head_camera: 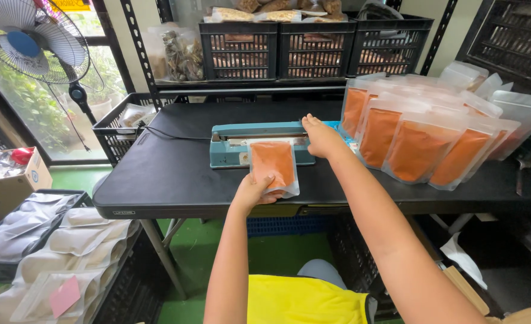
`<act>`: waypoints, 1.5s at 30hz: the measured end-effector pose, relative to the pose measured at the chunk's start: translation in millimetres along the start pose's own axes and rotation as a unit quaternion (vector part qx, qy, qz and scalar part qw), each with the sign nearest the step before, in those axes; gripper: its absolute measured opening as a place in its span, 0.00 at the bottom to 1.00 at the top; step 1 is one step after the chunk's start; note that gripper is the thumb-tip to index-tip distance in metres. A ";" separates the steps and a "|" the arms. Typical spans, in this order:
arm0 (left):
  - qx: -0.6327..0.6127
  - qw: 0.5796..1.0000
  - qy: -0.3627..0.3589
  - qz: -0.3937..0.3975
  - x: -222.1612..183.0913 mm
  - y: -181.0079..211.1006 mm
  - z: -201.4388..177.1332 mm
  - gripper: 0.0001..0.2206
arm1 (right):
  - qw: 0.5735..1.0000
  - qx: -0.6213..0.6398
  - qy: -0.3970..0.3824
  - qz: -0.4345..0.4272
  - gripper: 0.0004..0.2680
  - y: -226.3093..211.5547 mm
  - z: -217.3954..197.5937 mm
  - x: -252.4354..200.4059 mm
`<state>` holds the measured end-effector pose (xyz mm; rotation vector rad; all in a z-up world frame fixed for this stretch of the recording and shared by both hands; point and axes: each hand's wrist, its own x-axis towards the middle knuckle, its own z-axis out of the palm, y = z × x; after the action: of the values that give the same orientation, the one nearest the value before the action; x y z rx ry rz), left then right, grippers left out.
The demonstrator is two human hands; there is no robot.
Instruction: Sealing food pouches with a heat sealer and packing them into a cardboard box
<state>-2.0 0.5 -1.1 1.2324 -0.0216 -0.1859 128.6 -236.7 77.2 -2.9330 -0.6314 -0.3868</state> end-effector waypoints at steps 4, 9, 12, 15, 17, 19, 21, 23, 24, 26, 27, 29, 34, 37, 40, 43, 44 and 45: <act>-0.006 1.000 -0.003 0.004 0.8 -1.5 1.3 0.26 | 1.000 -0.002 0.018 -0.007 0.31 1.8 1.9 3.5; 0.000 1.000 0.004 0.001 -2.8 1.6 3.8 0.27 | 0.998 -0.043 0.035 -0.014 0.29 -3.7 -1.4 4.5; 0.019 1.000 0.017 0.003 -2.5 0.0 5.1 0.26 | 0.997 -0.057 0.048 -0.003 0.27 -18.7 -12.2 -3.6; 0.020 1.000 0.021 0.003 2.2 -2.4 3.5 0.26 | 0.994 -0.089 0.062 0.009 0.24 -14.8 -8.2 8.4; 0.016 1.000 0.021 0.000 -2.3 2.1 4.8 0.27 | 0.989 -0.134 0.056 -0.001 0.18 -15.2 -10.8 9.7; 0.017 1.000 0.024 0.002 12.2 -9.2 -4.3 0.27 | 0.988 -0.140 0.060 -0.005 0.18 -10.9 -6.1 12.5; 0.018 0.999 0.026 0.003 8.7 -8.1 -3.8 0.27 | 0.987 -0.146 0.064 -0.007 0.18 -13.0 -7.1 11.2; 0.028 0.999 0.025 0.009 -12.1 7.1 5.7 0.28 | 0.992 -0.101 0.067 0.020 0.16 -21.9 -14.4 6.5; 0.027 0.999 0.025 0.008 -12.7 5.9 5.2 0.28 | 0.992 -0.102 0.067 0.019 0.16 -23.4 -15.1 5.4; 0.030 0.999 0.022 0.007 -11.9 6.1 5.3 0.29 | 0.994 -0.092 0.055 0.027 0.16 -25.7 -19.5 5.7; 0.028 0.999 0.022 0.008 -10.1 4.6 4.3 0.29 | 0.994 -0.094 0.055 0.026 0.16 -26.0 -20.7 4.5; 0.034 0.999 0.016 0.013 -6.6 1.5 2.0 0.29 | 0.995 -0.076 0.052 0.040 0.18 -26.8 -22.2 1.8; 0.030 0.999 0.015 0.011 -14.1 7.9 5.4 0.29 | 0.996 -0.067 0.057 0.032 0.19 -28.1 -26.1 -3.7; 0.033 0.999 0.015 0.013 -15.0 7.3 4.3 0.29 | 0.995 -0.084 0.056 0.017 0.18 -24.0 -23.8 -1.2; 0.033 0.999 0.011 0.016 -13.0 4.9 4.1 0.29 | 0.994 -0.086 0.062 0.016 0.18 -19.8 -20.1 -0.5; 0.034 0.999 0.010 0.019 -5.9 -0.7 1.1 0.29 | 0.993 -0.091 0.068 0.011 0.17 -16.2 -16.4 3.3; 0.035 0.999 0.010 0.020 -2.2 -3.4 -0.6 0.28 | 0.991 -0.109 0.071 0.001 0.17 -14.4 -14.7 5.2; 0.034 0.999 0.010 0.019 -4.2 -1.8 1.0 0.28 | 0.992 -0.109 0.070 0.001 0.17 -13.0 -14.5 5.4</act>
<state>-6.5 -0.3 -2.1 1.3005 -0.0339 -0.1402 124.7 -225.2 93.4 -3.0721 -0.6037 -0.6971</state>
